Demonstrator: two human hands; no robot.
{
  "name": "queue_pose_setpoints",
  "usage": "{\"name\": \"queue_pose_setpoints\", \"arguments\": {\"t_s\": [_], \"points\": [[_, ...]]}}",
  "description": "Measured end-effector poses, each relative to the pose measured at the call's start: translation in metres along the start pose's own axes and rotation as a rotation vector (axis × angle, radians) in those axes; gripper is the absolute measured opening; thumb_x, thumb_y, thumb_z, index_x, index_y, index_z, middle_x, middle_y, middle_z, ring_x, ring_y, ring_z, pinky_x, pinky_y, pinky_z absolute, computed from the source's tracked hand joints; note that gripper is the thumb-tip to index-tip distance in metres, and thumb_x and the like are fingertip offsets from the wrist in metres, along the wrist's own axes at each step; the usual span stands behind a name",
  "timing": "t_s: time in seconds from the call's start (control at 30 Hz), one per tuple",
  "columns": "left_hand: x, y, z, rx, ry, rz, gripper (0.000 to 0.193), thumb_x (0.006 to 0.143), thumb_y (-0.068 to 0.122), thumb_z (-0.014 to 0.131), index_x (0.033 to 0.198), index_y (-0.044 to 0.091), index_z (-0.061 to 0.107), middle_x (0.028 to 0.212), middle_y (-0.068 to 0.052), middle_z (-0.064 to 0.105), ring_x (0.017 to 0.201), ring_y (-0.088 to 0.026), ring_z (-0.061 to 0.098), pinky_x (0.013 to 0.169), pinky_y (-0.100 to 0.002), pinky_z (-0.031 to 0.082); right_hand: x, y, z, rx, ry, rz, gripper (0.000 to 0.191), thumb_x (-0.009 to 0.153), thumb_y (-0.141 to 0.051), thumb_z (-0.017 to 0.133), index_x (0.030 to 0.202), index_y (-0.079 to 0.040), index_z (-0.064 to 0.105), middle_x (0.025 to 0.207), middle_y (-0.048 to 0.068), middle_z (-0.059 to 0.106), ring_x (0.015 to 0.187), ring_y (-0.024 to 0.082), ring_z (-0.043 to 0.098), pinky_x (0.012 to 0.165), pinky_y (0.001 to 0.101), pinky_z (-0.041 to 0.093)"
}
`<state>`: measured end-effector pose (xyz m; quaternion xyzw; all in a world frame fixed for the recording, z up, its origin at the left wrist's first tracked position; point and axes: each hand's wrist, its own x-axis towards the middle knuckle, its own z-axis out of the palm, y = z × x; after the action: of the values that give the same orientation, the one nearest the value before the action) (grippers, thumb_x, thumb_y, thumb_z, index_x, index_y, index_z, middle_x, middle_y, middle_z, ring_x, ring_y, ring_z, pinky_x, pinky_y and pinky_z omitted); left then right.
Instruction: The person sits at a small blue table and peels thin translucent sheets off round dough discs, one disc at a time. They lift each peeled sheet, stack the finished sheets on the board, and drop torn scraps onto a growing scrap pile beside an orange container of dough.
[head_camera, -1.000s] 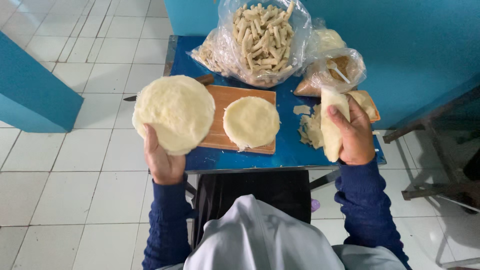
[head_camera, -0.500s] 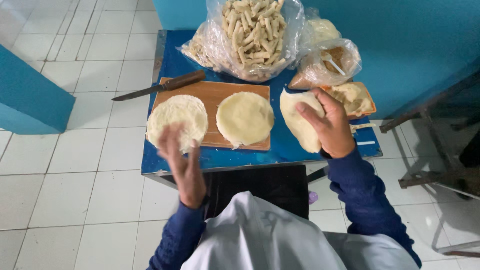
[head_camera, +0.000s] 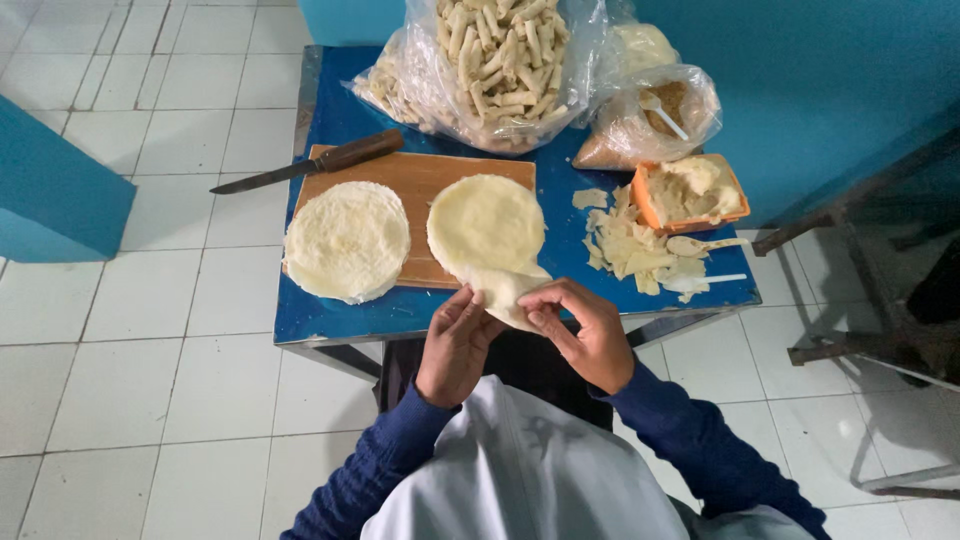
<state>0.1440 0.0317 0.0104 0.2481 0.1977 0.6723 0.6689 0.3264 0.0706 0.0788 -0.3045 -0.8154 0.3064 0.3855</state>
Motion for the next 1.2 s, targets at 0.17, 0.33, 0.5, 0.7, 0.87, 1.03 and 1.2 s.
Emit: {"name": "queue_pose_setpoints", "arguments": {"t_s": [0.17,0.33,0.5,0.7,0.87,1.03,1.2], "points": [[-0.005,-0.002,0.002,-0.01,-0.052,-0.014,0.037,0.111,0.016,0.05,0.141,-0.006,0.054,0.131,-0.013,0.066,0.118,-0.02,0.064,0.103,-0.037,0.051,-0.01,0.006,0.017,-0.09,0.088,-0.046,0.029,0.081,-0.004,0.083,0.106,-0.006,0.068,0.102,0.007,0.067,0.083,0.019,0.069,0.074,0.031,0.057],[-0.015,0.001,0.003,0.101,-0.098,-0.062,0.043,0.102,0.012,0.06,0.142,-0.002,0.052,0.133,-0.011,0.066,0.123,-0.02,0.063,0.107,-0.037,0.048,-0.018,0.007,0.024,-0.104,0.099,-0.098,0.038,0.079,0.002,0.082,0.113,-0.005,0.065,0.109,0.01,0.062,0.095,0.022,0.068,0.077,0.029,0.059],[-0.016,-0.008,-0.004,0.093,-0.098,-0.016,0.032,0.103,0.009,0.064,0.132,-0.002,0.056,0.128,-0.013,0.068,0.119,-0.022,0.066,0.108,-0.039,0.05,-0.025,0.009,0.024,-0.132,0.128,-0.078,0.037,0.079,-0.001,0.083,0.112,-0.007,0.066,0.11,0.008,0.064,0.092,0.021,0.068,0.079,0.0303,0.057],[-0.013,-0.022,-0.013,0.165,-0.036,0.024,0.025,0.1,0.013,0.068,0.121,-0.001,0.063,0.119,-0.009,0.071,0.112,-0.017,0.066,0.102,-0.034,0.052,-0.023,0.004,0.013,0.082,0.051,0.041,0.03,0.086,-0.006,0.078,0.113,-0.005,0.065,0.112,0.009,0.064,0.087,0.018,0.069,0.078,0.0302,0.057],[-0.014,-0.028,-0.014,0.271,-0.039,0.066,0.015,0.105,0.012,0.067,0.112,-0.001,0.064,0.114,-0.007,0.07,0.108,-0.013,0.065,0.098,-0.031,0.053,-0.02,-0.002,0.014,-0.132,0.129,-0.033,0.035,0.082,-0.011,0.084,0.112,-0.005,0.066,0.111,0.009,0.066,0.087,0.015,0.068,0.078,0.0273,0.055],[-0.009,-0.03,-0.013,0.366,-0.034,0.136,0.011,0.101,0.007,0.066,0.108,-0.002,0.066,0.111,-0.005,0.069,0.106,-0.012,0.067,0.097,-0.031,0.057,-0.025,0.007,0.016,-0.044,0.183,0.09,0.016,0.093,-0.009,0.074,0.108,-0.004,0.069,0.099,0.006,0.074,0.079,0.01,0.071,0.069,0.0245,0.056],[-0.004,-0.029,-0.006,0.399,-0.054,0.171,0.009,0.102,0.004,0.068,0.108,-0.003,0.065,0.108,-0.005,0.068,0.099,-0.012,0.066,0.091,-0.029,0.056,-0.03,0.025,0.012,0.062,0.177,0.271,0.01,0.099,-0.011,0.07,0.101,-0.002,0.071,0.078,0.001,0.07,0.067,0.003,0.057,0.057,0.0228,0.046]]}}
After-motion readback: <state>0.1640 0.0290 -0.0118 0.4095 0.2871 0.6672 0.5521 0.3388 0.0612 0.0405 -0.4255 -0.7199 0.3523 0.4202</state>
